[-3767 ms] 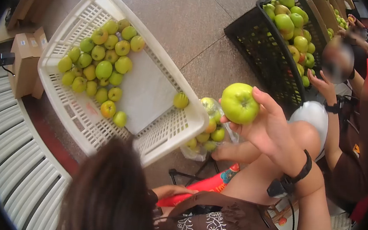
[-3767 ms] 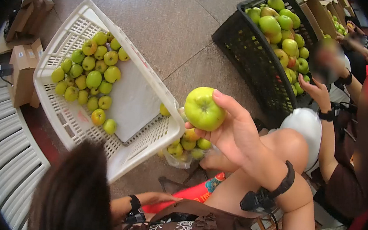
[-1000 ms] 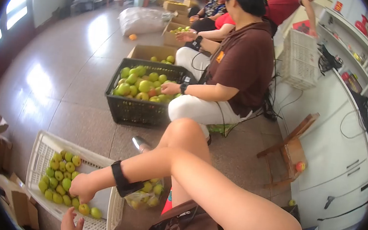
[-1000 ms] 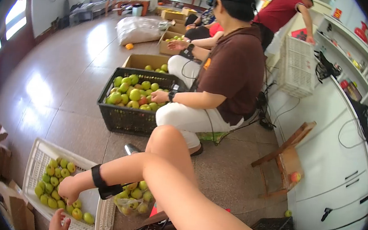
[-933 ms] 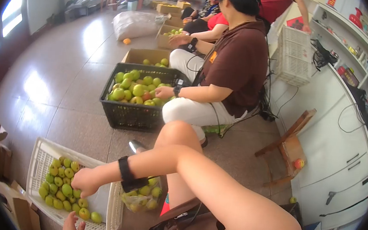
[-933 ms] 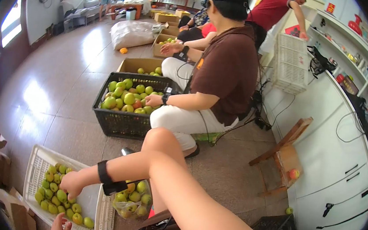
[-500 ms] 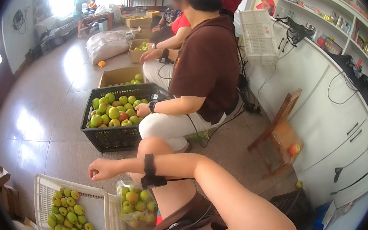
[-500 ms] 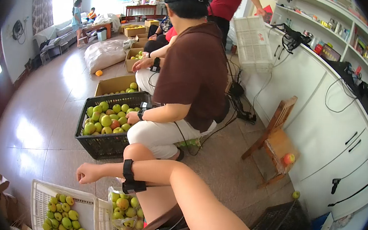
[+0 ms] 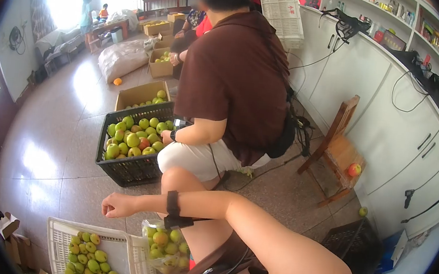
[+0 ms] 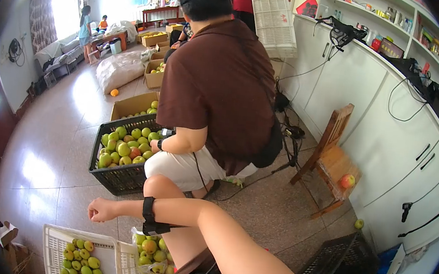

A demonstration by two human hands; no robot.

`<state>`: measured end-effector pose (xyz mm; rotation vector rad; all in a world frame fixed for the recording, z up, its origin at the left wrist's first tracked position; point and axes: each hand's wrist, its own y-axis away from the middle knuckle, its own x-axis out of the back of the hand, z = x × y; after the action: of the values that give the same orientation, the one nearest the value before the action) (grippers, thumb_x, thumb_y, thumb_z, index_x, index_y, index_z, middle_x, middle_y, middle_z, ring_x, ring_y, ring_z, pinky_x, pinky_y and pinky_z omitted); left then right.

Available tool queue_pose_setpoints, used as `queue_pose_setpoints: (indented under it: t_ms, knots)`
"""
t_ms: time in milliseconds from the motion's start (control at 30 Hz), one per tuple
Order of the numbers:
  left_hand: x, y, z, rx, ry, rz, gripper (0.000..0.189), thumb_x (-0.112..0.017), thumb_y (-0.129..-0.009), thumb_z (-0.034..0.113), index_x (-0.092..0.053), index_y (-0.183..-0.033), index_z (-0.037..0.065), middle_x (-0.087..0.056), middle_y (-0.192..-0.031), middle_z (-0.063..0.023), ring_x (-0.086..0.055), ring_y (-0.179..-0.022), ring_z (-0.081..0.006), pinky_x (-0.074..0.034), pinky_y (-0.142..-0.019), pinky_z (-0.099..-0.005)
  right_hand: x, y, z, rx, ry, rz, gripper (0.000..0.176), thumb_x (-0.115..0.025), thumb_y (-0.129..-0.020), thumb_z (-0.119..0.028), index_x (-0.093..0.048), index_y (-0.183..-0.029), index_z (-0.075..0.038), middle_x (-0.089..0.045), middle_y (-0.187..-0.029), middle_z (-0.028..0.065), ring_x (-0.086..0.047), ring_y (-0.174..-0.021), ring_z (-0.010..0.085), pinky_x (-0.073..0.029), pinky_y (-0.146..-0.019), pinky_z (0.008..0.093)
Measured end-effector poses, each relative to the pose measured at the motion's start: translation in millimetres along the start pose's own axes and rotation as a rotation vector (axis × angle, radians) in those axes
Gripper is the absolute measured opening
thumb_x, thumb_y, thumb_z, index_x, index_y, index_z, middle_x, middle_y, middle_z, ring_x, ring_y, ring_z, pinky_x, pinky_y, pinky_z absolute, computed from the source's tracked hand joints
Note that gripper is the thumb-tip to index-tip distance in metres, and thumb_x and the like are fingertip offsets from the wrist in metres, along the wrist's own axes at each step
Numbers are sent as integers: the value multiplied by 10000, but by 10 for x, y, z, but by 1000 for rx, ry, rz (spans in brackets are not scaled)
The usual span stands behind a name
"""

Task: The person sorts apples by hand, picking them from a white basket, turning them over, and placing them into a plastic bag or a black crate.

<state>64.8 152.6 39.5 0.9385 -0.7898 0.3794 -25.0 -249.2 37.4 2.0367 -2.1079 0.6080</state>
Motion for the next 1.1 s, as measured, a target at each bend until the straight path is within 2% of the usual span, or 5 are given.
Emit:
queue_pose_setpoints:
  t_ms: [633, 733, 1000, 1067, 1100]
  knots:
    - [17, 154, 69, 24, 47, 29, 454, -495, -892, 282, -429, -1239, -4, -474, -1241, -193, -434, -1162, -314, -334, -964, -377, -111, -48, 69, 63, 99, 13, 186, -602, -719, -131, -615, -844, 5, -617, -728, 123, -590, -668, 203, -464, -608, 322]
    - [46, 232, 122, 46, 19, 33, 460, -491, -892, 283, -423, -1246, -3, -471, -1243, -198, -431, -1166, -321, -333, -964, -380, -144, -110, 150, -6, 0, -15, 151, -585, -711, -99, -622, -808, 10, -632, -703, 107, -611, -603, 178, -490, -551, 295]
    - [126, 379, 285, 47, 23, 40, 483, -493, -886, 285, -409, -1252, -19, -426, -1283, -213, -405, -1186, -339, -324, -968, -398, -454, -393, -8, -98, -6, -143, 196, -571, -738, -124, -615, -858, 25, -636, -714, 111, -620, -639, 173, -492, -589, 298]
    - [110, 349, 237, -14, -71, 72, 408, -462, -892, 231, -446, -1217, -15, -479, -1227, -182, -451, -1134, -296, -360, -945, -353, -642, -511, 42, -107, -28, -189, 210, -568, -746, -134, -614, -869, 31, -640, -726, 112, -624, -638, 164, -497, -589, 292]
    - [32, 282, 97, -83, -6, 182, 365, -531, -843, 205, -473, -1132, -9, -522, -1080, -187, -503, -995, -297, -399, -855, -365, -718, -572, 50, -121, -41, -233, 221, -567, -750, -141, -613, -876, 34, -643, -734, 112, -626, -636, 159, -499, -586, 288]
